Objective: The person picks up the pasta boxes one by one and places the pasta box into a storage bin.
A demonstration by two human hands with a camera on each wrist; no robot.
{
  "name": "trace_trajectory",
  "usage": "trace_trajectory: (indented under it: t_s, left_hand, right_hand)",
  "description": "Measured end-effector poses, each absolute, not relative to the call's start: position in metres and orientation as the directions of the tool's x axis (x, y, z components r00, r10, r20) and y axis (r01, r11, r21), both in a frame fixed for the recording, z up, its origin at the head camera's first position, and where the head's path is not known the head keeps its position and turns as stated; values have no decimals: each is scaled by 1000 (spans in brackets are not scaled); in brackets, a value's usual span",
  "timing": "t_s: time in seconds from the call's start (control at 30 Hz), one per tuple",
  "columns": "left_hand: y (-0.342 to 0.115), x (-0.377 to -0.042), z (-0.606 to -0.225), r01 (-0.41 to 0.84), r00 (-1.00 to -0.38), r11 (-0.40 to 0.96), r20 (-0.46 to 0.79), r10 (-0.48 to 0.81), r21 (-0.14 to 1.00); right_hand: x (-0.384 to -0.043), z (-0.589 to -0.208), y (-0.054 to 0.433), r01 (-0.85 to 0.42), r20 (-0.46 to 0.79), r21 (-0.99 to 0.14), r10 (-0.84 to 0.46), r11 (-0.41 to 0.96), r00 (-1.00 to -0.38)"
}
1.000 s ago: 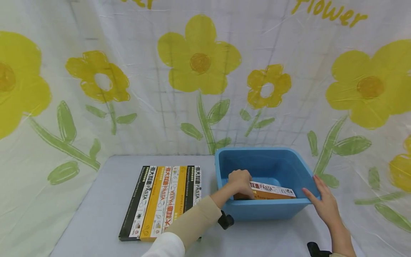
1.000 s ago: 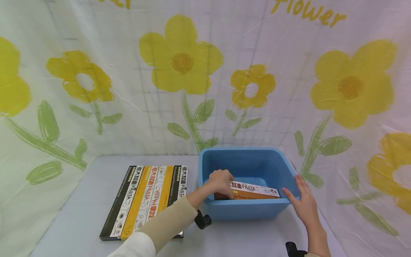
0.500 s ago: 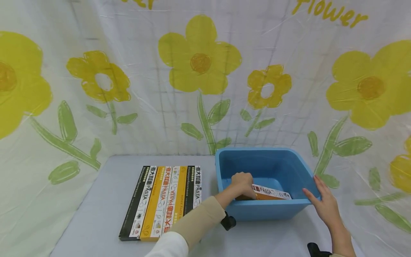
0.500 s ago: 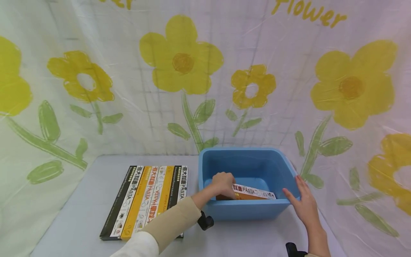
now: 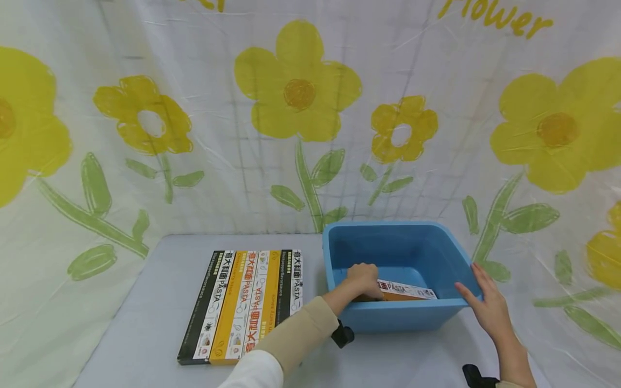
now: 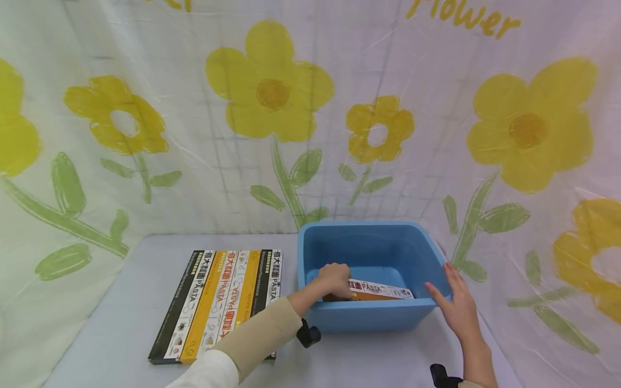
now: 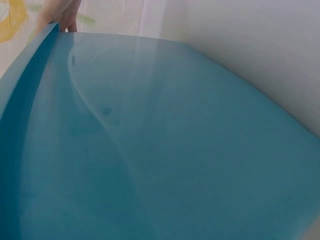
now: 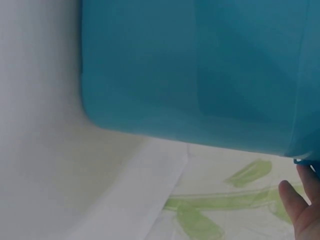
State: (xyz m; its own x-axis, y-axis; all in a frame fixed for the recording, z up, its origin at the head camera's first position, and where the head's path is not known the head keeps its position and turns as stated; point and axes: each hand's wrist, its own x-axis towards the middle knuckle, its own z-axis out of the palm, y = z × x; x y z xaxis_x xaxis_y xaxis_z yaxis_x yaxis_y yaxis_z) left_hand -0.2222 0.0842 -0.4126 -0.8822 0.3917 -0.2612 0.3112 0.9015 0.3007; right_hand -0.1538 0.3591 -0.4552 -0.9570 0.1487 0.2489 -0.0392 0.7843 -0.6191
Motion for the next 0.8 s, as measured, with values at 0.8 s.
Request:
trace_trajectory:
  t_s: [0.8]
  left_hand:
    - [2,-170,-377,345,-866,484,73,495,804]
  right_hand:
    - [-151,-453,356,-40,261,-622,159,782,-952]
